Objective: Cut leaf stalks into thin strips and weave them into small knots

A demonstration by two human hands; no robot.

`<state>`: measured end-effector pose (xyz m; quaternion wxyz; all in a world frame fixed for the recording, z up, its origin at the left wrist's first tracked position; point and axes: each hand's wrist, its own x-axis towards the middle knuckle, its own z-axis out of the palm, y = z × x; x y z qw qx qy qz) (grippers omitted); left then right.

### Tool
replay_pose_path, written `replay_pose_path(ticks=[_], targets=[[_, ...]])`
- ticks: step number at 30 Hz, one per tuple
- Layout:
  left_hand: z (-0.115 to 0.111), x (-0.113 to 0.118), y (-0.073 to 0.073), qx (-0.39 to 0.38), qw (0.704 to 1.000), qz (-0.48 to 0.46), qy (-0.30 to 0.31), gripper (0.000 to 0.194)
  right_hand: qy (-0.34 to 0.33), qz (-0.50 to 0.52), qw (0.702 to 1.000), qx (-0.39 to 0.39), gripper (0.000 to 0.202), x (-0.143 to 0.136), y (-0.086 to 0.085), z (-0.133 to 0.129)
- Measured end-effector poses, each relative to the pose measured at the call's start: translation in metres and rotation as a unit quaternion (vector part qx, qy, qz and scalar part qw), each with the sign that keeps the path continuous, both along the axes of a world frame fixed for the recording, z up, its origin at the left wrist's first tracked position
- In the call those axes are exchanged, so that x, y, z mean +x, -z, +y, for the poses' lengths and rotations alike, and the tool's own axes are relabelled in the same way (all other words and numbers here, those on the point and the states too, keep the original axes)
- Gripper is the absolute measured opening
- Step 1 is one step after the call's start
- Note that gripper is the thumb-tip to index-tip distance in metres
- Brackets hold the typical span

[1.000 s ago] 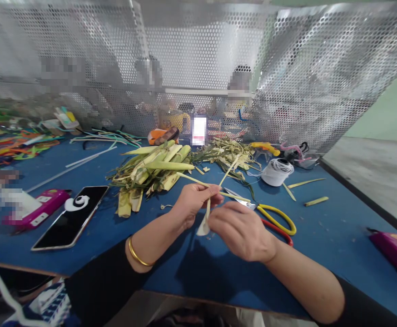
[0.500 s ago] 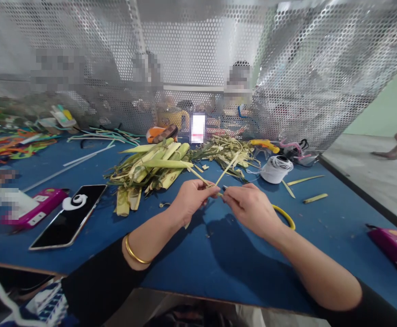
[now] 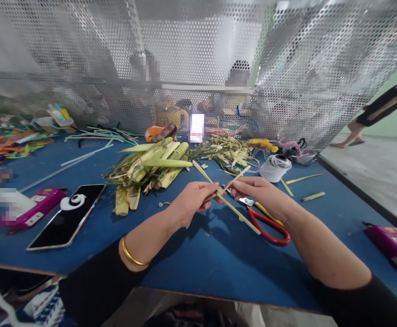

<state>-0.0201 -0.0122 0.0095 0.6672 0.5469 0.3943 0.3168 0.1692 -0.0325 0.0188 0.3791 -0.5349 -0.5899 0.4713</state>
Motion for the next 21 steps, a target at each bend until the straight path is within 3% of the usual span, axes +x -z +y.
replay_pose_path(ticks=[5, 11, 13, 15, 16, 18, 20, 21], targets=[[-0.004, 0.002, 0.003, 0.006, 1.0, 0.016, 0.026, 0.033, 0.049, 0.134, 0.99, -0.004, 0.033, -0.013, 0.017, 0.003], [-0.003, 0.003, 0.009, 0.045, 0.996, 0.073, 0.027, 0.025, 0.12, 0.123, 0.984, 0.046, 0.033, -0.019, 0.025, 0.004], [-0.002, 0.003, 0.011, 0.049, 0.995, 0.079, 0.025, 0.024, 0.128, 0.07, 0.987, 0.064, 0.033, -0.018, 0.024, 0.004], [-0.002, 0.003, 0.011, 0.046, 0.995, 0.083, 0.024, 0.024, 0.141, -0.048, 0.985, 0.09, 0.037, -0.016, 0.02, 0.001], [-0.002, 0.002, 0.011, 0.044, 0.995, 0.086, 0.024, 0.024, 0.16, -0.127, 0.972, 0.118, 0.04, -0.015, 0.017, -0.001], [-0.003, 0.002, 0.01, 0.046, 0.994, 0.1, 0.024, 0.025, 0.206, -0.269, 0.918, 0.206, 0.046, -0.013, 0.01, -0.005], [-0.005, 0.002, 0.009, 0.06, 0.99, 0.119, 0.034, 0.026, 0.209, -0.322, 0.878, 0.286, 0.042, -0.013, 0.004, -0.009], [-0.006, 0.003, 0.008, 0.069, 0.988, 0.127, 0.047, 0.026, 0.184, -0.313, 0.882, 0.301, 0.036, -0.013, 0.003, -0.01]])
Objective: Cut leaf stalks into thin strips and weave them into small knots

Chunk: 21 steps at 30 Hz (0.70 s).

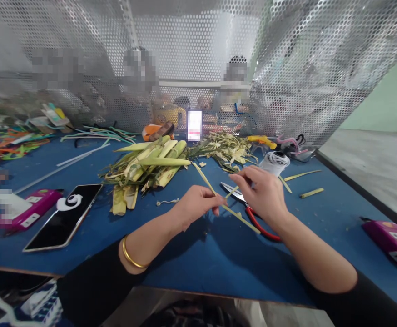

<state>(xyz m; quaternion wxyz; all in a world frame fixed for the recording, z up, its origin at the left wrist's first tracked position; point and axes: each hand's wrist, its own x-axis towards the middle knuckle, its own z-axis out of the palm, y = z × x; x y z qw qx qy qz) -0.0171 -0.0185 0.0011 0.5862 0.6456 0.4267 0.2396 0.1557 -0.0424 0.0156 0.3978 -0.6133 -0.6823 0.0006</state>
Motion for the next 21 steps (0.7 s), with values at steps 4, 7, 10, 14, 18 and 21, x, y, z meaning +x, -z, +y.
replay_pose_path(ticks=[4, 7, 10, 14, 18, 21], targets=[[-0.006, 0.003, 0.002, 0.006, 0.998, 0.022, 0.066, 0.032, -0.169, 0.146, 0.961, -0.162, 0.023, -0.007, 0.008, 0.001], [-0.007, 0.004, 0.004, 0.002, 0.996, 0.029, 0.083, 0.04, -0.198, 0.287, 0.903, -0.251, 0.027, -0.012, 0.019, 0.003], [-0.006, 0.003, 0.004, 0.01, 0.997, 0.014, 0.079, 0.033, -0.137, 0.343, 0.911, -0.183, 0.027, -0.014, 0.025, 0.005], [-0.004, 0.003, 0.003, -0.005, 0.998, -0.012, 0.062, 0.028, -0.088, 0.256, 0.958, -0.091, 0.024, -0.01, 0.024, 0.007], [0.0, 0.003, 0.003, -0.066, 0.993, -0.095, -0.036, 0.03, -0.036, 0.035, 0.994, 0.102, 0.017, -0.006, 0.009, -0.002], [0.005, 0.001, 0.002, -0.099, 0.973, -0.191, -0.081, 0.027, -0.065, -0.049, 0.985, 0.149, 0.025, -0.01, 0.003, -0.013]])
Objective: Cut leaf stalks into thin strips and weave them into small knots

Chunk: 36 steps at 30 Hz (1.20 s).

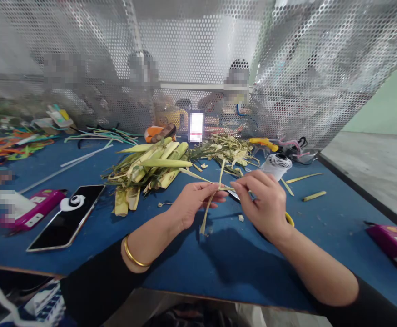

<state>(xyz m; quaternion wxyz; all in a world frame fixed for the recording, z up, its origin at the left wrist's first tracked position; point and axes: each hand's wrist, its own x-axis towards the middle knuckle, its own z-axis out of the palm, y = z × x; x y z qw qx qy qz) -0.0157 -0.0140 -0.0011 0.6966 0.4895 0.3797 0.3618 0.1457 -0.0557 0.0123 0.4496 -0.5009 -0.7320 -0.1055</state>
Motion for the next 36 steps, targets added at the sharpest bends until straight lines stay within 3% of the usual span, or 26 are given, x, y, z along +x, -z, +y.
replay_pose_path(ticks=[3, 6, 11, 14, 21, 28, 32, 36], targets=[[0.003, 0.0, -0.001, -0.003, 0.998, -0.064, -0.018, 0.023, -0.028, 0.014, 0.994, -0.109, 0.027, -0.01, 0.008, -0.004], [0.001, 0.003, 0.0, -0.009, 0.996, -0.084, -0.033, 0.02, -0.047, 0.094, 0.967, -0.23, 0.024, -0.02, 0.024, 0.001], [-0.004, 0.007, 0.002, -0.034, 0.994, -0.095, -0.044, 0.019, -0.085, 0.221, 0.921, -0.308, 0.021, -0.027, 0.041, 0.007], [-0.003, 0.007, 0.003, -0.04, 0.994, -0.09, -0.053, 0.023, -0.108, 0.252, 0.912, -0.306, 0.023, -0.028, 0.042, 0.007], [0.002, 0.006, 0.002, 0.034, 0.993, -0.057, -0.093, 0.021, -0.168, 0.22, 0.918, -0.285, 0.024, -0.028, 0.036, 0.003], [0.0, 0.006, -0.002, 0.023, 0.991, -0.058, -0.117, 0.015, -0.211, 0.165, 0.924, -0.274, 0.022, -0.027, 0.029, 0.001], [0.002, 0.006, 0.0, 0.025, 0.99, -0.051, -0.129, 0.01, -0.215, 0.136, 0.93, -0.264, 0.022, -0.027, 0.029, 0.001], [0.005, 0.002, -0.001, -0.002, 0.995, -0.031, -0.098, 0.01, -0.179, 0.052, 0.951, -0.249, 0.027, -0.025, 0.027, -0.002]])
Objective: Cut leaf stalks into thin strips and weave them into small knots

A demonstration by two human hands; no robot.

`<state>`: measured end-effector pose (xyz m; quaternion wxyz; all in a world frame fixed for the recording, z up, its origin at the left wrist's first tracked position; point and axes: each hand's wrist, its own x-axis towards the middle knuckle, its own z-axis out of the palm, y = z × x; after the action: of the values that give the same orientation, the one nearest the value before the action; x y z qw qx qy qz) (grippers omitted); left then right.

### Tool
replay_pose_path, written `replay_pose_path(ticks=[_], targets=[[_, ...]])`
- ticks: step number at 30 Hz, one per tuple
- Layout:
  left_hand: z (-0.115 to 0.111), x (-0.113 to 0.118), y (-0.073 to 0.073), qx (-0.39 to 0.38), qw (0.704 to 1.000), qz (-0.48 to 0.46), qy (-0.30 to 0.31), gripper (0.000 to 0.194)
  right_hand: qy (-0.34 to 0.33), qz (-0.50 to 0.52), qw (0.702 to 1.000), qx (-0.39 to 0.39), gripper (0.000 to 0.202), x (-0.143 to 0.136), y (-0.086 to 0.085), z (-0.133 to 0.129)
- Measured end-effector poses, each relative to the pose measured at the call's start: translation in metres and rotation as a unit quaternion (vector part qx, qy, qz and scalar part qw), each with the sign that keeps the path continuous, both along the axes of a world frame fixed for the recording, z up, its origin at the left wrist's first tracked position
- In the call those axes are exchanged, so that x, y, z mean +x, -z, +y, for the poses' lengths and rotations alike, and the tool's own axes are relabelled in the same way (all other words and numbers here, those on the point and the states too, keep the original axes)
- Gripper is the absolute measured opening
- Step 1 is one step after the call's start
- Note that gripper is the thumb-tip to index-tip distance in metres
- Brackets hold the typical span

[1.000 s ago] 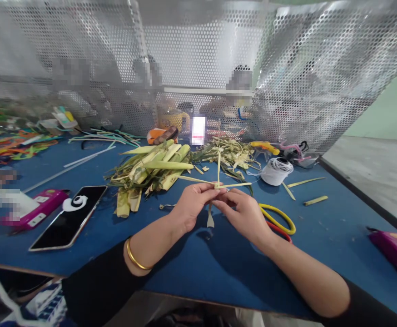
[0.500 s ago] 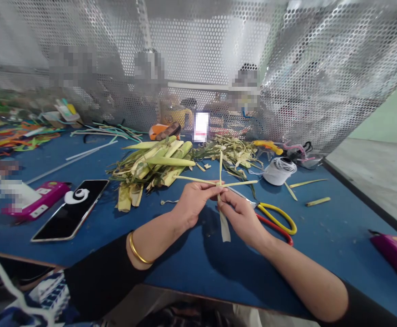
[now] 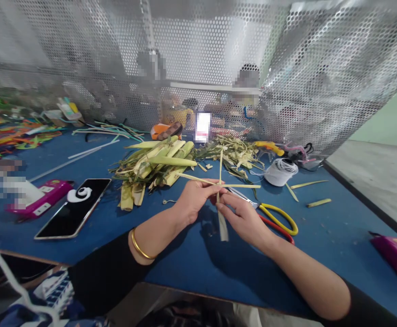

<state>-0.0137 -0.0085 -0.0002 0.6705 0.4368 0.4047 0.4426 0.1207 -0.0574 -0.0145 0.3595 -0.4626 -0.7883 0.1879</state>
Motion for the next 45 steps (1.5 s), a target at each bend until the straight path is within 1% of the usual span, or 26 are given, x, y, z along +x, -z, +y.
replay_pose_path(ticks=[2, 3, 5, 6, 7, 9, 11, 15, 18, 21, 23, 24, 27, 28, 30, 31, 33, 36, 38, 40, 43, 45], targets=[[0.001, -0.003, -0.002, -0.014, 1.0, 0.002, 0.02, 0.011, 0.046, -0.07, 0.993, 0.078, 0.027, 0.004, -0.004, -0.002], [0.002, -0.005, -0.004, -0.017, 0.999, -0.003, 0.027, 0.012, 0.08, -0.1, 0.983, 0.134, 0.024, 0.008, -0.006, -0.002], [0.001, -0.007, -0.006, -0.02, 0.999, -0.013, 0.041, 0.018, 0.152, -0.145, 0.948, 0.238, 0.017, 0.015, -0.009, 0.001], [0.001, -0.008, -0.007, -0.022, 0.999, -0.011, 0.046, 0.02, 0.176, -0.166, 0.934, 0.265, 0.016, 0.019, -0.01, 0.004], [0.001, -0.008, -0.008, -0.023, 0.999, -0.004, 0.048, 0.021, 0.187, -0.185, 0.925, 0.272, 0.017, 0.022, -0.01, 0.007], [0.001, -0.007, -0.007, -0.022, 0.999, 0.017, 0.039, 0.017, 0.176, -0.217, 0.926, 0.254, 0.016, 0.025, -0.009, 0.011], [0.001, -0.005, -0.005, -0.014, 0.999, 0.038, 0.022, 0.012, 0.148, -0.235, 0.932, 0.234, 0.021, 0.025, -0.008, 0.012], [0.003, -0.002, 0.0, 0.021, 0.998, 0.054, -0.005, 0.009, 0.114, -0.232, 0.935, 0.242, 0.027, 0.017, -0.009, 0.006], [0.005, -0.003, 0.002, 0.025, 0.998, 0.062, -0.005, 0.011, 0.093, -0.227, 0.94, 0.235, 0.029, 0.012, -0.012, 0.0], [0.006, -0.005, 0.003, 0.02, 0.996, 0.08, 0.022, 0.013, 0.054, -0.213, 0.955, 0.2, 0.032, 0.013, -0.016, -0.002], [0.007, -0.007, 0.002, 0.028, 0.994, 0.084, 0.058, 0.015, 0.046, -0.173, 0.97, 0.162, 0.035, 0.018, -0.022, -0.002], [0.007, -0.007, 0.001, 0.034, 0.993, 0.084, 0.077, 0.017, 0.058, -0.142, 0.978, 0.139, 0.036, 0.021, -0.025, -0.001], [0.005, -0.008, -0.003, 0.046, 0.988, 0.092, 0.116, 0.022, 0.105, 0.008, 0.994, 0.039, 0.044, 0.032, -0.033, 0.004], [0.005, -0.008, -0.004, 0.047, 0.986, 0.103, 0.124, 0.023, 0.106, 0.066, 0.992, -0.004, 0.047, 0.036, -0.034, 0.007], [0.003, -0.007, -0.006, 0.058, 0.98, 0.134, 0.132, 0.025, 0.088, 0.161, 0.979, -0.085, 0.054, 0.042, -0.035, 0.014], [0.002, -0.008, -0.006, 0.068, 0.977, 0.152, 0.134, 0.025, 0.082, 0.186, 0.973, -0.111, 0.054, 0.044, -0.034, 0.017], [0.0, -0.008, -0.006, 0.094, 0.967, 0.188, 0.146, 0.026, 0.077, 0.189, 0.97, -0.135, 0.047, 0.043, -0.03, 0.022], [-0.003, -0.007, -0.002, 0.135, 0.943, 0.237, 0.188, 0.031, 0.068, 0.158, 0.975, -0.138, 0.029, 0.034, -0.021, 0.024], [-0.005, -0.005, 0.001, 0.154, 0.929, 0.263, 0.211, 0.033, 0.063, 0.161, 0.974, -0.146, 0.023, 0.026, -0.015, 0.021], [-0.008, -0.004, 0.003, 0.164, 0.922, 0.275, 0.218, 0.034, 0.079, 0.17, 0.973, -0.136, 0.021, 0.02, -0.009, 0.019], [-0.011, -0.002, 0.003, 0.161, 0.923, 0.266, 0.227, 0.033, 0.133, 0.166, 0.975, -0.059, 0.022, 0.015, -0.003, 0.016], [-0.013, -0.001, 0.002, 0.145, 0.927, 0.247, 0.244, 0.028, 0.149, 0.144, 0.978, -0.011, 0.022, 0.015, -0.001, 0.015]])
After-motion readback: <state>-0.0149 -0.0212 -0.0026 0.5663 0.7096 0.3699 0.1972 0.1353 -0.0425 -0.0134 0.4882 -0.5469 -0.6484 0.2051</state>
